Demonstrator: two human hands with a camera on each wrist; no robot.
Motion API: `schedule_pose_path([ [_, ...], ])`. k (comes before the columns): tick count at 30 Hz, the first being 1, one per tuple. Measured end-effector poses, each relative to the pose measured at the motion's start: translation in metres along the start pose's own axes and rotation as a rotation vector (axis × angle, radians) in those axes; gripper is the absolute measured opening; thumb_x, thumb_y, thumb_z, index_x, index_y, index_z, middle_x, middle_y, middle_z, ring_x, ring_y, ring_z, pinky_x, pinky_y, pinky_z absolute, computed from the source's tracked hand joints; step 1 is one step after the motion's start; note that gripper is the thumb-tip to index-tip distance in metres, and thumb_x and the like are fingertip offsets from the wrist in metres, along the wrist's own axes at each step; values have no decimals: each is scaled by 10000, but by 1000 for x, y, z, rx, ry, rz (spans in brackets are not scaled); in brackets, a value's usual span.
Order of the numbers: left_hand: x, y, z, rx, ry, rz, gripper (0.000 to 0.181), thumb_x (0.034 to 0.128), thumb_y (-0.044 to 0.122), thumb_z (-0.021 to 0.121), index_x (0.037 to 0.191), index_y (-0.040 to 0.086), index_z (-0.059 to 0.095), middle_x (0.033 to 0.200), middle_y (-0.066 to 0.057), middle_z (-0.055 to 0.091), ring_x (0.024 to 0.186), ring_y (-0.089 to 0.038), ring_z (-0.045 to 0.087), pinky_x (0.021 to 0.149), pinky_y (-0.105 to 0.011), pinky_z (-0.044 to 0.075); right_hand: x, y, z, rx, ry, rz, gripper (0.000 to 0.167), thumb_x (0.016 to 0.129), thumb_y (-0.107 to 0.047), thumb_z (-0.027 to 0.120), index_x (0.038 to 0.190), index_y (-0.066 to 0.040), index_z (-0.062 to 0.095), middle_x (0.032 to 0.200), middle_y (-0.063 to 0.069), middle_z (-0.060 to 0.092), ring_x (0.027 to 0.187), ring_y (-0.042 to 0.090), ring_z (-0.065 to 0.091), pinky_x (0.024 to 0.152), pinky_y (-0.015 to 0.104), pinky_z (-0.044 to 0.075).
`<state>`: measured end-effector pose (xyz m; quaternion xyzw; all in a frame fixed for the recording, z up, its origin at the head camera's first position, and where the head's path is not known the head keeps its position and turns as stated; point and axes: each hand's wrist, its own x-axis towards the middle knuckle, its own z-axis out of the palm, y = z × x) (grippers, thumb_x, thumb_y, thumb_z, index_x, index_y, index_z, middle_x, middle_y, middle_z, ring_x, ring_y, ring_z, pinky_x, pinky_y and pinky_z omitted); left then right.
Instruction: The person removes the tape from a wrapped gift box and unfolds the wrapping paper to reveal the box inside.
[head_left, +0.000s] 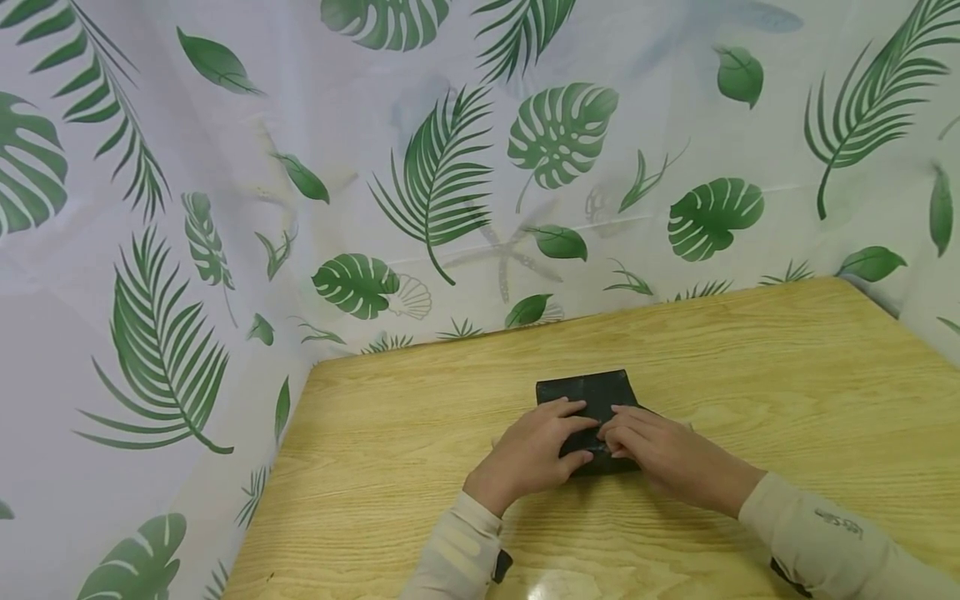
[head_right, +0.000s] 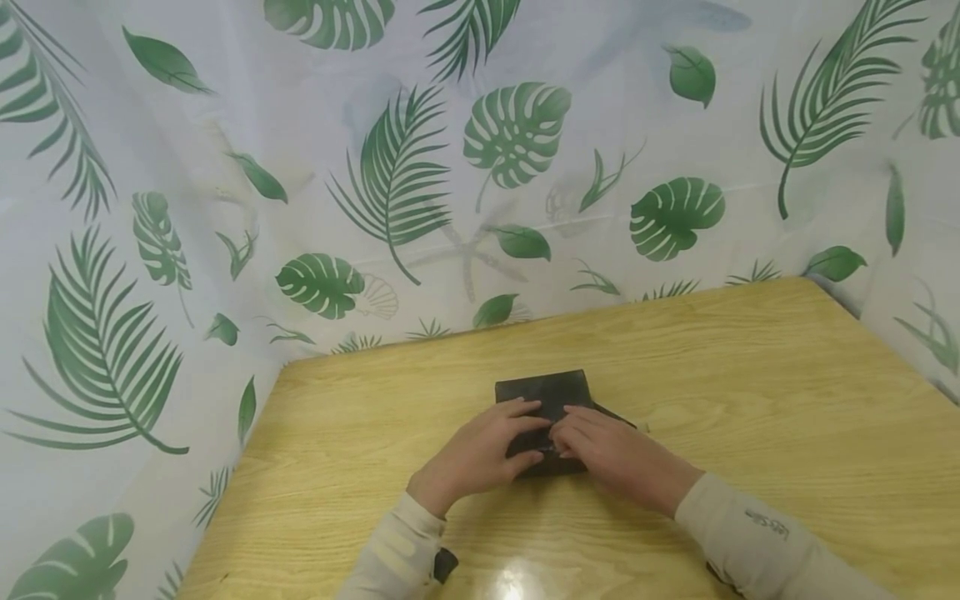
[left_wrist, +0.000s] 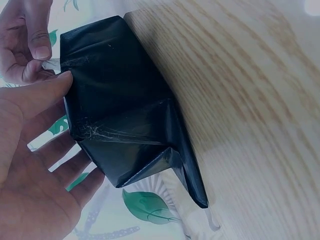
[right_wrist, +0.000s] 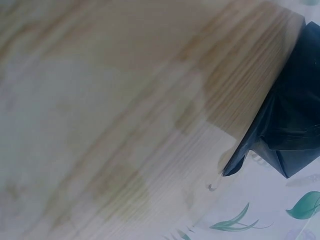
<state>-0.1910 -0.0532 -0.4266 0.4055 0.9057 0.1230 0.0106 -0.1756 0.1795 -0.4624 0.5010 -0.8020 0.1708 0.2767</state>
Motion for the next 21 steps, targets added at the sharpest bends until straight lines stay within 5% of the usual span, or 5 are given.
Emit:
schedule_pose_path([
  [21,0,1,-1,-5,-7,-18,431,1007,325,655,1398,145,631,1522,-69,491,1430,-229,426,1156,-354,359,3,0,-1,87,7,60,395,1122,-244,255,1027,-58,590,1004,-17,585,940,105,654,971,435,529],
])
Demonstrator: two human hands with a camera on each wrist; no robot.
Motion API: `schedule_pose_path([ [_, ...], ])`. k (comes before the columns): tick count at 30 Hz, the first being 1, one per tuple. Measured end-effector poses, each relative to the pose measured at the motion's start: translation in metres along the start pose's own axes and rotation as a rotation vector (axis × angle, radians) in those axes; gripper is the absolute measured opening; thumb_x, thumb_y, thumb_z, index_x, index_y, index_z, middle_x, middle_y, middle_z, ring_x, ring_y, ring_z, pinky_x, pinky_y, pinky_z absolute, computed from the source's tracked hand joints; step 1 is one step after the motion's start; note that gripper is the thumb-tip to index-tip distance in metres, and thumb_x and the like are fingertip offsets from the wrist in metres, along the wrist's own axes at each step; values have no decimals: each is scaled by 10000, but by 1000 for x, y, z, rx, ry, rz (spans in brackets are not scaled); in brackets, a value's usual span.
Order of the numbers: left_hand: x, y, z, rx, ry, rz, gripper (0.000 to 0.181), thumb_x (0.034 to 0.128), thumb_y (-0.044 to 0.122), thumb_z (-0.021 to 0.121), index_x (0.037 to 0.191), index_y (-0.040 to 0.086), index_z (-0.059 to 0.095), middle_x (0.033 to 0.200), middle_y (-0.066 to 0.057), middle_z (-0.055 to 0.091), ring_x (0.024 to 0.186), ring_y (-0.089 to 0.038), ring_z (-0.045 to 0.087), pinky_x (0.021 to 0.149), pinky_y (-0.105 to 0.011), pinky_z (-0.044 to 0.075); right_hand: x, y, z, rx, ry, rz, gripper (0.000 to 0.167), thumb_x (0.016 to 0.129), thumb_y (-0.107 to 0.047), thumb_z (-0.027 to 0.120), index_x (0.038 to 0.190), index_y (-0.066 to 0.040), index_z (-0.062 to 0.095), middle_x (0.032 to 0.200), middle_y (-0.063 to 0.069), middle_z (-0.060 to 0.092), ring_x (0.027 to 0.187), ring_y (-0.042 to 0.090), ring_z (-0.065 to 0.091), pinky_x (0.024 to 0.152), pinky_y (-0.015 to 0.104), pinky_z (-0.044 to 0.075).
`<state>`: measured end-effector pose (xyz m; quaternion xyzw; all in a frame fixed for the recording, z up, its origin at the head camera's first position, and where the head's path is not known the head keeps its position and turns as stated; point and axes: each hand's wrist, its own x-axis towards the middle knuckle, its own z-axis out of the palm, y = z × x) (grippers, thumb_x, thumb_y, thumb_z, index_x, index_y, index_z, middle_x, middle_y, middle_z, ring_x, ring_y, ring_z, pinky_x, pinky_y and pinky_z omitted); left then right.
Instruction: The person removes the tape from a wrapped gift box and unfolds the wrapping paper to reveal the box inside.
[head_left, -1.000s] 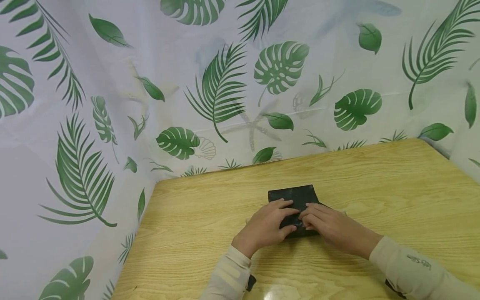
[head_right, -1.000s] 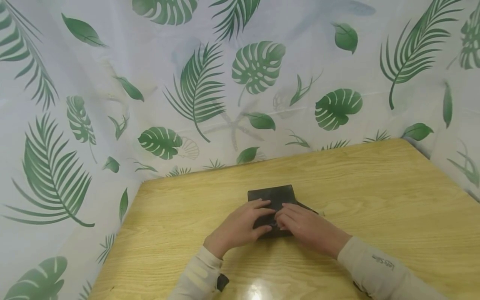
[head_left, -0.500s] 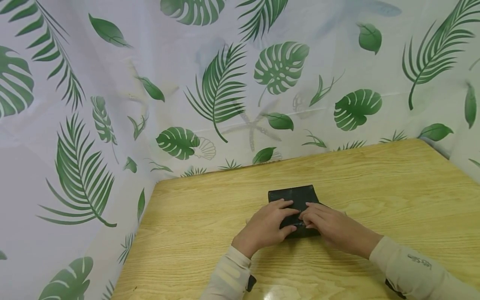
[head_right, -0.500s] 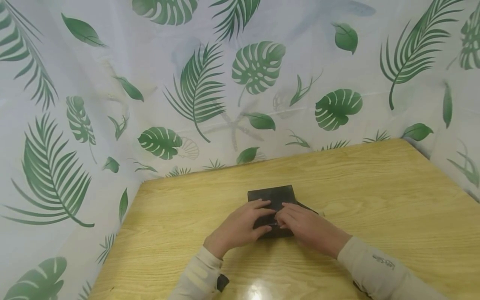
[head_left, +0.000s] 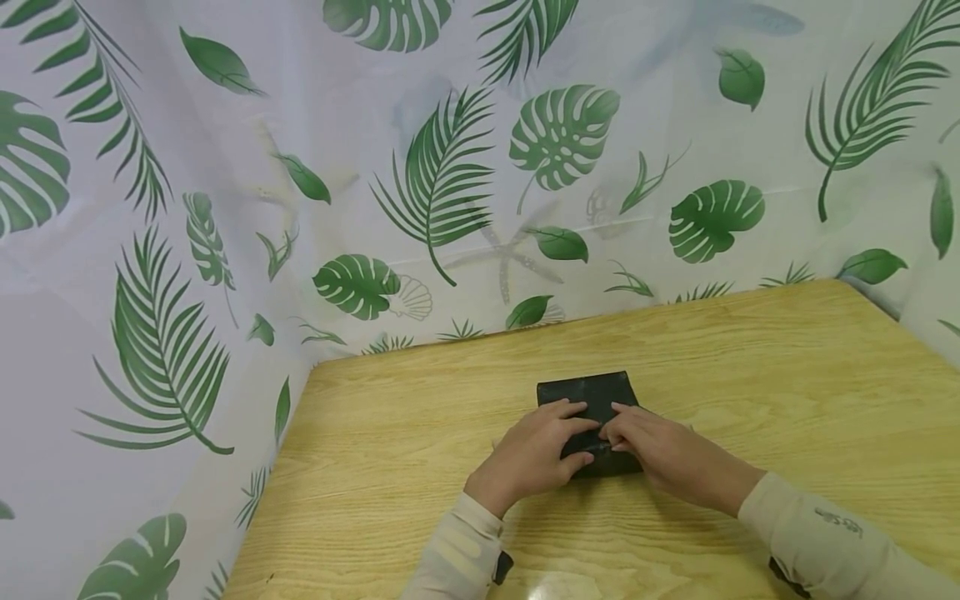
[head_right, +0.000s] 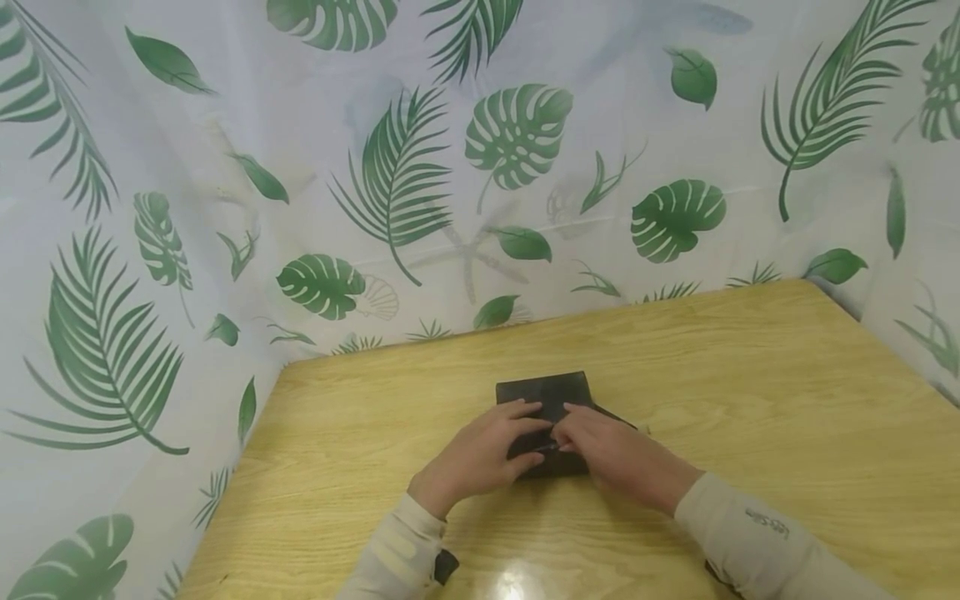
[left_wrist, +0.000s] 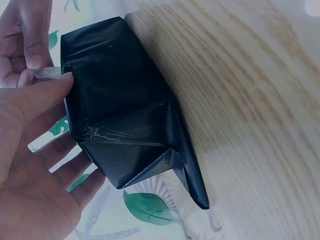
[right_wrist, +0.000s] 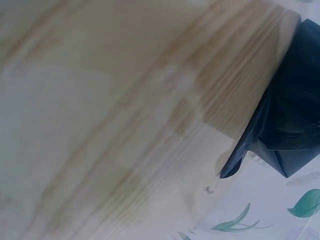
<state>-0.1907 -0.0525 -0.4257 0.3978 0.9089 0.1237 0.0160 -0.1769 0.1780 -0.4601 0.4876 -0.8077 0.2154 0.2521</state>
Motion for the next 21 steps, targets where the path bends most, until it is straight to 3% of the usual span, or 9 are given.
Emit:
schedule_pose_path([
  [12,1,0,1,13,-6,-2,439,1002,333,663,1400,153,629,1521,-64,493,1433,-227,423,1153,-358,365,2,0,-3,23,-13,34,410,1114,-258,247,1050,-40,588,995,0,621,936,134,684,949,448,539],
  [17,1,-1,2,2,7,0,440,1001,336,663,1402,158,627,1522,-58,493,1432,-223,424,1155,-355,361,0,1,-3,31,4,-10,371,1116,-281,315,1041,-68,609,1009,-23,612,921,77,655,940,464,543],
  [21,0,-3,3,-3,24,6,440,1001,340,662,1401,160,624,1517,-53,500,1427,-225,432,1155,-362,362,-4,1,-4,9,5,-36,378,1116,-319,363,1005,-105,654,1060,-12,650,1003,104,647,998,430,512],
])
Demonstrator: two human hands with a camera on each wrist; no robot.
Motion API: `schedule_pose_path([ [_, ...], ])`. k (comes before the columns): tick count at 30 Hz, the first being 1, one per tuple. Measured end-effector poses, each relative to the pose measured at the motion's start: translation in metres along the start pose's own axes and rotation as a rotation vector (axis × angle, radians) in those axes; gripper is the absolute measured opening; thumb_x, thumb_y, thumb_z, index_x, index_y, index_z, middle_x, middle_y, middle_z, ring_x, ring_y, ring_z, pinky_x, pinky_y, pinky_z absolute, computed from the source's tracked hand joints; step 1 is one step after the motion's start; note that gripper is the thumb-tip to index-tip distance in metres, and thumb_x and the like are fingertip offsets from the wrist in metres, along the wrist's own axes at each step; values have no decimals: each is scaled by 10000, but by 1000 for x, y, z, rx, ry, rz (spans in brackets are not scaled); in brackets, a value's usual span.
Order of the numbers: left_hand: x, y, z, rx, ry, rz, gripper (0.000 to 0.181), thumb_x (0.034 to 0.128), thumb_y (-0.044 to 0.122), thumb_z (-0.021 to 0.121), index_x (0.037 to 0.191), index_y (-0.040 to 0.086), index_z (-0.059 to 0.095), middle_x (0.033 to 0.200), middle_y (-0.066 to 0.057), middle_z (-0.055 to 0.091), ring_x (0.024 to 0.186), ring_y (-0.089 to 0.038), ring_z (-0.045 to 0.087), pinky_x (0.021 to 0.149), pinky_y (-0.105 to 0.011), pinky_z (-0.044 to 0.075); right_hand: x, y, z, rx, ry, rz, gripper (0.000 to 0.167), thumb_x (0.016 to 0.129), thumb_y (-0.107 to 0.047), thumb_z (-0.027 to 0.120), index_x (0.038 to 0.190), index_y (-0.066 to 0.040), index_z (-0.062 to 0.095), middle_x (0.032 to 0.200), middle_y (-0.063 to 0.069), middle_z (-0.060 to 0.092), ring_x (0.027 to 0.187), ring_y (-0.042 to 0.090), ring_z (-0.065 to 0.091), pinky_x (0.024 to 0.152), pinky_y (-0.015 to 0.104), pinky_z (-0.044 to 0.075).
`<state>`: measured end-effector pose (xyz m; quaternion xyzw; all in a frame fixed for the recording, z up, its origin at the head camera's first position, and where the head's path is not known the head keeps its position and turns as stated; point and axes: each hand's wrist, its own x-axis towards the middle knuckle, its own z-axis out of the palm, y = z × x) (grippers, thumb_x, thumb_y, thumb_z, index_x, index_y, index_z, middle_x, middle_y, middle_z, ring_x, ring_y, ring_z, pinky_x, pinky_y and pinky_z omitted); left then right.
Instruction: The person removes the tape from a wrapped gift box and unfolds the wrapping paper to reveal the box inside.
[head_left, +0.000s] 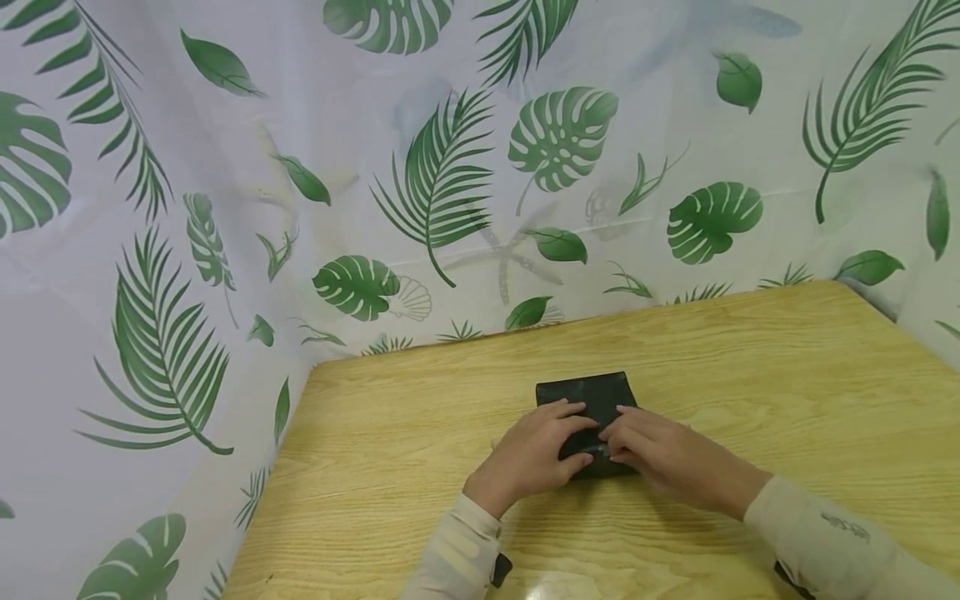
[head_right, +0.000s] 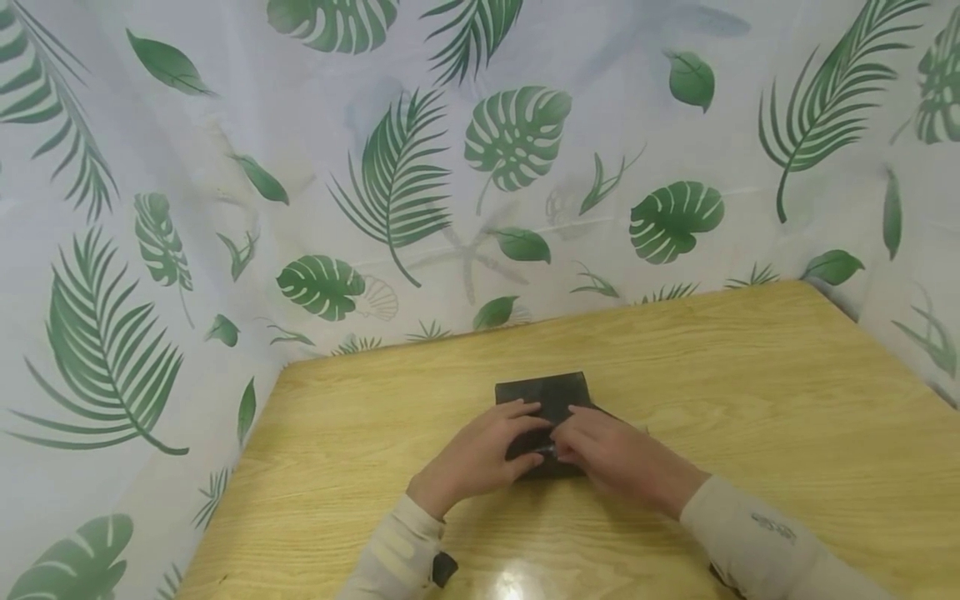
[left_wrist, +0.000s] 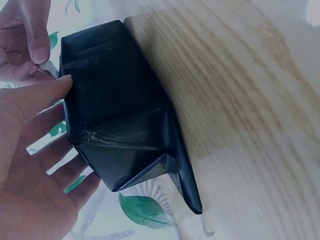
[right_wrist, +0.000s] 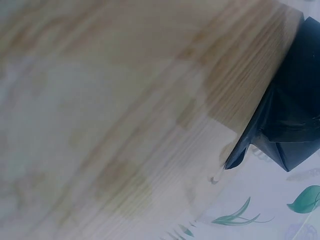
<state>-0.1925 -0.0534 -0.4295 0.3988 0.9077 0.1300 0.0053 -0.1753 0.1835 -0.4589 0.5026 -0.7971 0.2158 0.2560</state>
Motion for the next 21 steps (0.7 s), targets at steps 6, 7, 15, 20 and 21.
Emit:
schedule_pose_path([
  [6,0,0,3,-24,25,-21,438,985,338,688,1372,146,615,1484,-39,538,1420,-243,441,1162,-383,351,-5,-3,-3,-30,0,-12,355,1100,-332,421,975,-134,687,1100,7,665,1056,162,616,1096,286,392],
  [7,1,0,3,-17,28,-24,429,982,342,691,1358,147,620,1481,-36,541,1420,-244,439,1166,-384,345,-5,-3,-3,-35,4,-13,344,1097,-332,434,983,-133,691,1097,7,663,1045,163,611,1071,271,401],
  [15,-1,1,-2,42,67,4,362,973,405,689,1268,196,710,1481,-43,523,1388,-218,446,1156,-369,354,-9,-5,-7,-104,40,-8,383,1093,-411,426,944,-170,685,997,-48,601,872,79,550,783,242,496],
  [20,3,-5,-13,-15,103,17,266,1017,325,640,1236,196,720,1435,-66,554,1350,-225,492,1125,-375,397,-16,-9,-9,-15,48,-7,293,1067,-406,515,908,-216,670,838,-157,584,685,-52,502,599,123,442],
  [21,4,-7,-16,-27,104,12,257,1027,304,627,1242,193,714,1430,-71,556,1344,-227,500,1118,-376,406,-18,-10,-9,11,35,-4,228,1050,-368,570,911,-220,672,824,-166,595,669,-64,506,583,114,438],
])
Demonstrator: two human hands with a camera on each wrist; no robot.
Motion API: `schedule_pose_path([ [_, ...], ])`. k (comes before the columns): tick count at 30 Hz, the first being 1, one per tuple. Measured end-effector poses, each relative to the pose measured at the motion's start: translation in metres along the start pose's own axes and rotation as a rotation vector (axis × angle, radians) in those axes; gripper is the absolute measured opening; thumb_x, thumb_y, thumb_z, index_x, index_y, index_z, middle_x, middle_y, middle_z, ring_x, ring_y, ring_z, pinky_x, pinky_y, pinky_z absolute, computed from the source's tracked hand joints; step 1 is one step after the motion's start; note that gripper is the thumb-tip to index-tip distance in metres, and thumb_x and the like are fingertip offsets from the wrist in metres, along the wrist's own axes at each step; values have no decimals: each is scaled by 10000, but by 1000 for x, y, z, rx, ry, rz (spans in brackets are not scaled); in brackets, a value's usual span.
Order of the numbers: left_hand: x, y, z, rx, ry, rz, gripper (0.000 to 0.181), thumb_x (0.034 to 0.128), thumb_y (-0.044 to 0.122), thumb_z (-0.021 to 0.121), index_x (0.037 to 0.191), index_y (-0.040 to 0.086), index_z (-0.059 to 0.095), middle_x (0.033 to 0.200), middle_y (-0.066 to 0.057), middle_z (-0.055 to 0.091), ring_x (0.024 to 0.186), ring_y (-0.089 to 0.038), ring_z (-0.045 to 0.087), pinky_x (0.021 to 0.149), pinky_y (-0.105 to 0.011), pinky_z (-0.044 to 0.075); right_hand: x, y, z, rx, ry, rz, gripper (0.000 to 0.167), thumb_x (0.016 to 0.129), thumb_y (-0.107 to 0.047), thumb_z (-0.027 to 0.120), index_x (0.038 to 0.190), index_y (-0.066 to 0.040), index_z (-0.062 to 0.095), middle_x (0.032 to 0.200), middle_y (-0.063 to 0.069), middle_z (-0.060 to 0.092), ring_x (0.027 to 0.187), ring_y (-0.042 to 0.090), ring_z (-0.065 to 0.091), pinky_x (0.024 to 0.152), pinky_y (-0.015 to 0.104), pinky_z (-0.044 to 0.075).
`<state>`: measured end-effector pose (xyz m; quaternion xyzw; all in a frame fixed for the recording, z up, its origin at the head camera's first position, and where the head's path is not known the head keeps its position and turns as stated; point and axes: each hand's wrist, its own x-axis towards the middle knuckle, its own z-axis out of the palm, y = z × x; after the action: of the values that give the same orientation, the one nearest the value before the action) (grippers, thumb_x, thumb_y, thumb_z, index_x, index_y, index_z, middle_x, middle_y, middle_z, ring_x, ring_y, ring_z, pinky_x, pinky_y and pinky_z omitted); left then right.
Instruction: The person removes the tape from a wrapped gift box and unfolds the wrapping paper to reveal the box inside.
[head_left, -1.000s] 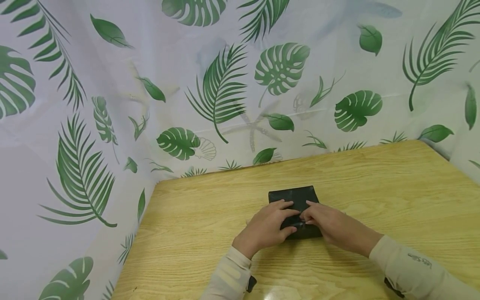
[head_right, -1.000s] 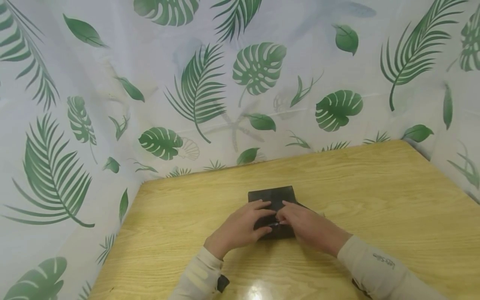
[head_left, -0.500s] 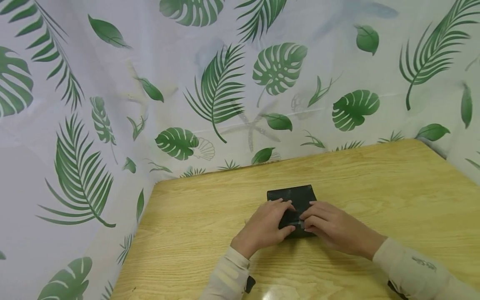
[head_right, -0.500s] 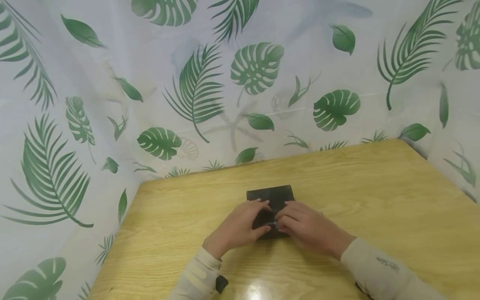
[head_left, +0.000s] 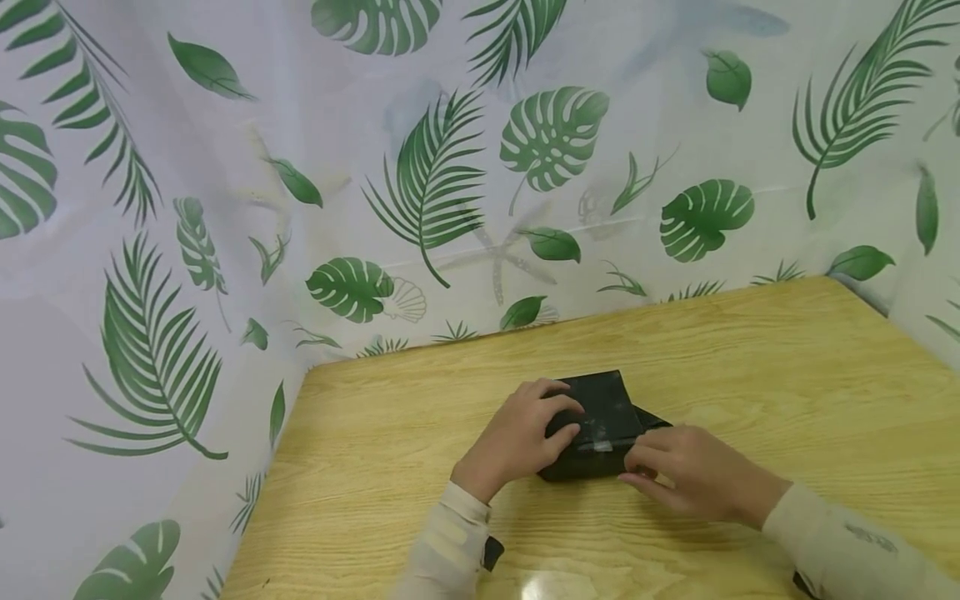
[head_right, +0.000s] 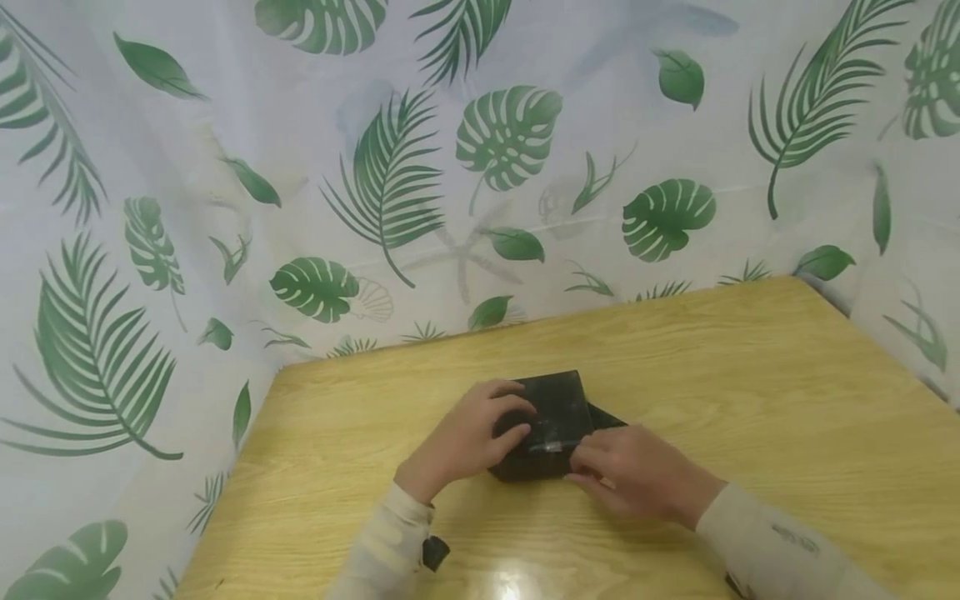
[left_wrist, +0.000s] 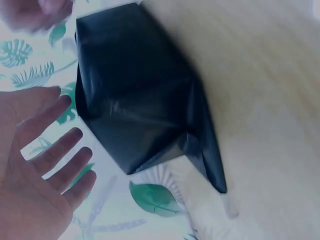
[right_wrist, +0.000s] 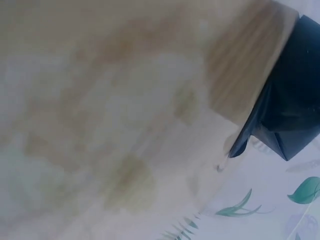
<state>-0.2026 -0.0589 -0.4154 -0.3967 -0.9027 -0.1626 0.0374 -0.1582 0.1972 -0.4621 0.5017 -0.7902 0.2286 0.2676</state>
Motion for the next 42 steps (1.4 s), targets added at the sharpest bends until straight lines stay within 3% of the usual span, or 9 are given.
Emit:
schedule_pose_path([
  [3,6,-9,-5,-60,-20,-39,258,1047,263,594,1270,186,700,1419,-74,560,1326,-231,516,1102,-376,425,-3,-5,0,42,-75,45,58,984,-249,698,933,-224,693,838,-167,645,676,-84,545,576,115,458],
  [7,18,-24,-5,-165,-61,-95,274,1061,254,565,1293,173,687,1401,-53,572,1324,-207,519,1100,-363,426,1,-11,-3,103,-272,198,15,969,-206,709,975,-200,722,876,-151,676,687,-91,546,570,159,480],
  [11,27,-35,-1,-272,-101,-144,309,1073,274,537,1343,175,649,1452,-57,539,1382,-207,466,1129,-385,395,9,-16,-4,186,-463,373,202,1021,-271,635,1102,-113,731,982,-68,716,798,-14,628,667,277,561],
  [16,33,-40,3,-320,-153,-144,331,1073,272,536,1375,171,625,1481,-50,522,1417,-208,428,1152,-394,364,14,-19,-2,214,-564,500,345,1025,-318,615,1234,-54,692,1163,59,715,1040,181,687,845,434,575],
  [24,35,-42,11,-307,-179,-165,341,1047,286,592,1366,171,625,1426,-9,568,1379,-192,470,1136,-381,384,16,-18,0,260,-541,518,297,995,-249,673,1205,-39,684,1114,46,718,975,142,691,801,393,580],
  [34,26,-43,10,-330,-151,-254,367,1008,403,635,1309,193,628,1376,-50,566,1296,-231,528,1048,-414,464,8,-10,0,213,-443,615,277,987,-250,684,1153,-28,675,1094,66,714,993,259,695,826,441,571],
  [39,22,-40,11,-316,-113,-290,386,998,410,650,1299,172,621,1354,-57,571,1282,-247,536,1051,-420,463,5,-4,-3,309,-400,695,407,1001,-344,656,1207,6,649,1159,122,695,1083,336,666,879,501,550],
  [42,20,-37,12,-289,-87,-320,380,989,423,661,1269,169,619,1353,-46,590,1243,-235,569,1027,-411,479,4,-1,-4,398,-379,787,480,1009,-390,632,1259,20,623,1222,159,667,1146,374,634,911,512,541],
])
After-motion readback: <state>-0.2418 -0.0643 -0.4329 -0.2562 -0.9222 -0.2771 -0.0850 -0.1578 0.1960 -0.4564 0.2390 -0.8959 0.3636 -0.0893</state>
